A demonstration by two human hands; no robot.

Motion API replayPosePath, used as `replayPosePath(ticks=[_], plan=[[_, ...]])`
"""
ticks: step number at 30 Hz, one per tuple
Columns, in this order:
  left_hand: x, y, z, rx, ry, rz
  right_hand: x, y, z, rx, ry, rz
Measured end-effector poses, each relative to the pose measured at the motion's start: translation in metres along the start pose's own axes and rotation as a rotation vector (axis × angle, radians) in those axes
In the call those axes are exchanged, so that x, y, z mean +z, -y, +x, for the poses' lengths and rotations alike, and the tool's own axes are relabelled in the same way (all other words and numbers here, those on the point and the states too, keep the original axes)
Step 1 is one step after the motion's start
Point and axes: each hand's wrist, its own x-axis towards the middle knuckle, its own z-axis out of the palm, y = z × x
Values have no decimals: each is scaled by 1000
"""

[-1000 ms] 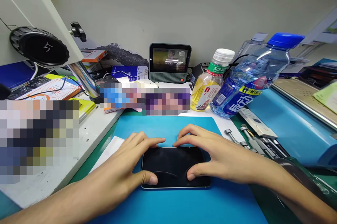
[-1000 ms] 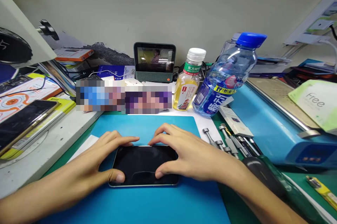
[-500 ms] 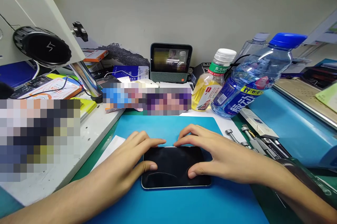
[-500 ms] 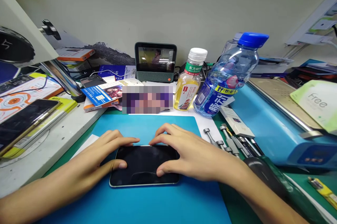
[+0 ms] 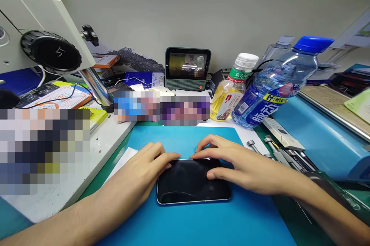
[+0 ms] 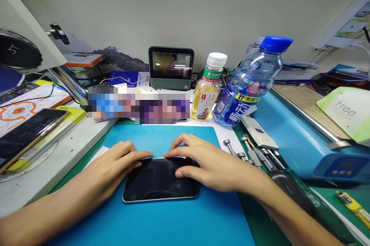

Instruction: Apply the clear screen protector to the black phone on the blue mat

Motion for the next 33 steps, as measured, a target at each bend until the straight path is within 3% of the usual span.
replayPosePath(ticks=[10,18,25,33], plan=[[-3,-1,4,-4,-4,1,-3,2,-1,28,12,19],[-5,-3,4,46,-61,40,5,3,-3,28,-21,-140],[-5,-5,1,74,34,37,9,3,-3,-10,-36,-205],[-7,-7,-1,-12,131,-45,15,0,1,-63,-97,-231]])
